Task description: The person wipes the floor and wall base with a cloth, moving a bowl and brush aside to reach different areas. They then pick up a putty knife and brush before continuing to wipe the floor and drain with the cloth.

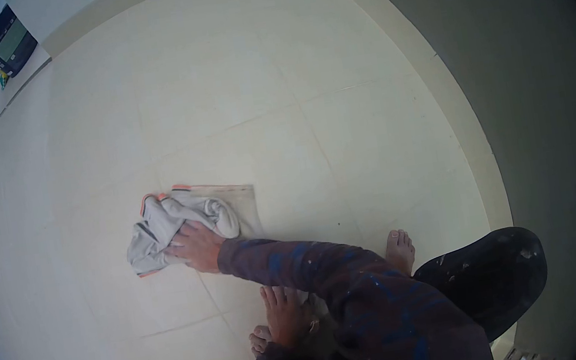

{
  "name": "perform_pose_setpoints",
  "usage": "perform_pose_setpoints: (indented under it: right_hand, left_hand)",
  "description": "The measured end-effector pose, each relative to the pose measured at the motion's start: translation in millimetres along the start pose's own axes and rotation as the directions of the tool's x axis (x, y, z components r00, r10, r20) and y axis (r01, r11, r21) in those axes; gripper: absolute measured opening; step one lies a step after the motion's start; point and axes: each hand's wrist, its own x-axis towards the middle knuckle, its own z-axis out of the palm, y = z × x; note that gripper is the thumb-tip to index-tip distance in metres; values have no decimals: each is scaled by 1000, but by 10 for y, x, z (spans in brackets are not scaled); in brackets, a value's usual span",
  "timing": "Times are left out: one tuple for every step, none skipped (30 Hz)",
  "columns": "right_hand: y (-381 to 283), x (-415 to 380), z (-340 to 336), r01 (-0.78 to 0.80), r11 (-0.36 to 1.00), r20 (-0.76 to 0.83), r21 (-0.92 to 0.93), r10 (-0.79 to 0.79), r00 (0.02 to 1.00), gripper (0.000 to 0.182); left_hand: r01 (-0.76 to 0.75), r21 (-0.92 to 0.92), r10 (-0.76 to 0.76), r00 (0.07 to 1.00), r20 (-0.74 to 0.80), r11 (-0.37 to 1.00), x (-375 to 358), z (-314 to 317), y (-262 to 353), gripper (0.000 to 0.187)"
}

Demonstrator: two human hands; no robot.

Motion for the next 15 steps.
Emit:
perform_pose_setpoints:
  right_hand:
    - [544,-217,-198,-52,995,-58,-90,47,997,57]
    - [1049,-473,-507,-170,961,-114,-220,147,982,56]
    - [1201,-545,-723,-408,893,-96,-192,397,913,53]
    - [1710,-806,-1041,-508,817,-167,-273,480,861,51]
    - [2168,-1100,-1276,-547,764,-275,-343,475,836,48]
    - [2679,-1438,-1450,-646,676,-328,-355,558,763,46]
    - [3017,-1636,-1735,-735,631,-371,-246,640,673,41]
    - [3227,-1744,-2063,-768,634,-387,-90,688,613,39]
    - [3327,-1777,-2311,-784,617,-370,65,745,555,38]
    - [3202,-1810,-2370,-786,616,-352,61,750,560,38]
    - [3067,-1717,-2533,-665,726,-469,175,655,592,37]
    - [2904,-1454,-2708,-514,813,-588,273,564,580,36]
    - [2526,-1246,-2784,-416,808,-569,418,589,574,37]
    - [2077,-1031,-2806,-307,787,-561,536,603,567,38]
    - [1756,-833,-2766,-157,796,-599,585,554,578,45]
  left_hand:
    - [-104,6,104,995,-3,995,276,140,91,69]
    - [-216,-22,215,976,-42,976,593,230,188,64]
    - [-286,-57,286,958,-1,957,561,-56,178,60]
    - [-390,-68,389,921,-23,918,903,86,259,60]
    - [-484,-74,482,875,-50,872,1193,252,309,61]
    - [-485,-85,483,875,-45,870,1376,358,367,61]
    - [-518,-125,514,856,-62,847,1577,405,409,58]
    - [-557,-146,547,831,-103,818,1865,366,447,57]
    - [-551,-149,538,834,-122,821,2034,297,473,57]
    - [-546,-223,521,838,-163,808,1970,304,443,56]
    - [-547,-277,509,837,-201,790,1972,269,425,56]
    - [-538,-271,504,843,-188,798,1950,46,405,56]
    - [-561,-330,523,827,-203,759,1765,-165,381,58]
    - [-595,-388,554,802,-224,704,1583,-306,319,60]
    - [-612,-361,555,790,-258,703,1360,-391,232,56]
